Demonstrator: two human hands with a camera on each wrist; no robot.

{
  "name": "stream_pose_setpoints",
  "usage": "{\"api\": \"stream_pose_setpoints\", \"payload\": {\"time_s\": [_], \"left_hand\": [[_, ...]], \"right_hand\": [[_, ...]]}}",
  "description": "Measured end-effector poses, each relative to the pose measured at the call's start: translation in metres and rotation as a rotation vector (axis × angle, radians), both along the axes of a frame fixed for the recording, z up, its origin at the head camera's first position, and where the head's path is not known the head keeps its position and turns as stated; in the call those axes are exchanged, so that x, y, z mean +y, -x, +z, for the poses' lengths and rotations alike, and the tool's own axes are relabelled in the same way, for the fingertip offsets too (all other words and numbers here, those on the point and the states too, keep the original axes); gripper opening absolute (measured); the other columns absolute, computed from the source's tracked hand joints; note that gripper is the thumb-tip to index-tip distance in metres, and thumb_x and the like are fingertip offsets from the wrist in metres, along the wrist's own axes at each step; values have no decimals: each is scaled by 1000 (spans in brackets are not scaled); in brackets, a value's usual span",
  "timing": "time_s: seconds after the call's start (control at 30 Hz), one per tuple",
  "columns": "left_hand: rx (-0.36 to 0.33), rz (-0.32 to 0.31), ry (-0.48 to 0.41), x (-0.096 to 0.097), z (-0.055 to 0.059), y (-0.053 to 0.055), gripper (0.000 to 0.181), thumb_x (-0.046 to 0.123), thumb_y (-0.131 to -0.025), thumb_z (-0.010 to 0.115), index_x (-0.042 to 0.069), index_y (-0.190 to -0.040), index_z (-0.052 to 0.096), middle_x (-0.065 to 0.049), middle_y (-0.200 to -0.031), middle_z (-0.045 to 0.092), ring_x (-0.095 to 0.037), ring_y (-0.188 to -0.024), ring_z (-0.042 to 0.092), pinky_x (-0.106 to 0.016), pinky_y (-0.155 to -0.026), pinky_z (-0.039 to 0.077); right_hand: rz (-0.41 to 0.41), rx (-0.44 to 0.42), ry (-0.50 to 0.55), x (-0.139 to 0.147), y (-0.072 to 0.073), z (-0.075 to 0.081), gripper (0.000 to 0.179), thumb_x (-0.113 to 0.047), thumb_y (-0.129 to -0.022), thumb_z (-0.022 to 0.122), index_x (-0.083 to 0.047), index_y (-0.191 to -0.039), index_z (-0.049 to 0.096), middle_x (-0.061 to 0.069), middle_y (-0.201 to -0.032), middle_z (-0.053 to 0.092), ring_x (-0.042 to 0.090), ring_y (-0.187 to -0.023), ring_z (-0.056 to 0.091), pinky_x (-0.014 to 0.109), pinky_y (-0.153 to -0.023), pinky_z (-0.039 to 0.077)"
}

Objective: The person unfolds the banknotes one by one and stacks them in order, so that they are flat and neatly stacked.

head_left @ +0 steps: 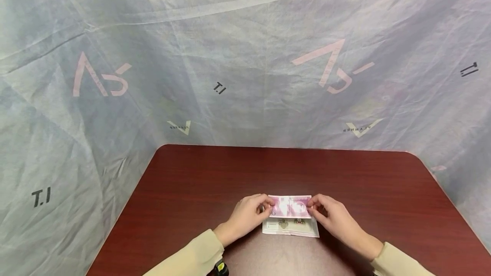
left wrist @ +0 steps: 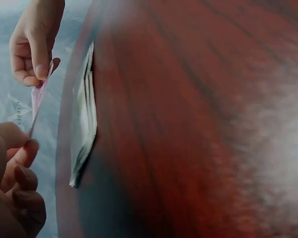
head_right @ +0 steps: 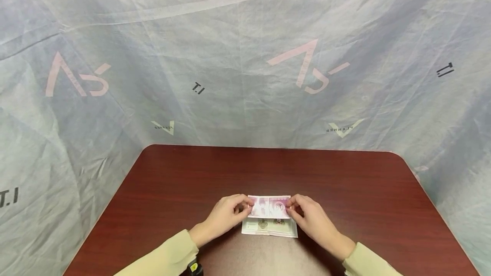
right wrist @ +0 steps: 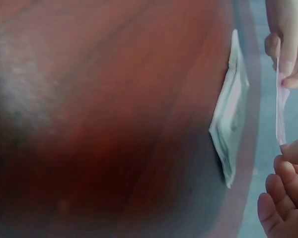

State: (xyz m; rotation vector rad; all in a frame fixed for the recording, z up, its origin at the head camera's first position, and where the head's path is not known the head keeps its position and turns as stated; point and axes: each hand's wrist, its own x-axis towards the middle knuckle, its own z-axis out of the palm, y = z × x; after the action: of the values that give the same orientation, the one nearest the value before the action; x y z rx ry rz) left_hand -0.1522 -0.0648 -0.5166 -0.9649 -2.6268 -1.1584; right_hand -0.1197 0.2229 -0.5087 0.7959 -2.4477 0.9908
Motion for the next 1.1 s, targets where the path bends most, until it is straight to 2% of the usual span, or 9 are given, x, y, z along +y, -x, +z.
{"api": "stream_pose_setpoints", "payload": {"time_s": [0.2,0.43,0.67,0.9,1.1], "left_hand": [[19,-15,102,-1,-8,-3,9,16,-95,73,19,-102,76,14,-89,67,4,-69,53,-10,-62,39],[5,-9,150,1,-14,-6,10,18,-94,74,20,-103,78,17,-86,64,6,-68,50,-11,-61,38],[2,-17,198,3,-19,-6,10,21,-94,75,21,-104,78,18,-85,63,8,-72,52,-12,-62,39],[10,-26,198,2,-20,-5,10,20,-94,75,21,-103,78,18,-84,63,8,-71,51,-12,-61,39],[49,-23,218,3,-19,-7,8,19,-94,74,22,-101,77,16,-85,63,5,-71,51,-15,-60,39]], "right_hand": [[33,-37,-32,0,-7,-11,14,-7,-91,80,-13,-94,68,-12,-90,64,-1,-79,57,17,-67,48],[-9,-51,-90,1,-11,-16,28,1,-82,84,-18,-93,67,-17,-89,61,-2,-79,54,22,-65,48],[-4,-77,-126,2,-13,-19,14,-11,-91,81,-12,-93,67,-18,-86,60,-1,-78,53,22,-64,47],[-9,-53,-137,2,-12,-21,17,-8,-88,83,-12,-93,67,-19,-84,57,-1,-77,52,21,-63,46],[-20,-27,-162,1,-13,-24,28,-1,-82,84,-19,-94,66,-20,-84,56,-2,-77,49,20,-62,45]]}}
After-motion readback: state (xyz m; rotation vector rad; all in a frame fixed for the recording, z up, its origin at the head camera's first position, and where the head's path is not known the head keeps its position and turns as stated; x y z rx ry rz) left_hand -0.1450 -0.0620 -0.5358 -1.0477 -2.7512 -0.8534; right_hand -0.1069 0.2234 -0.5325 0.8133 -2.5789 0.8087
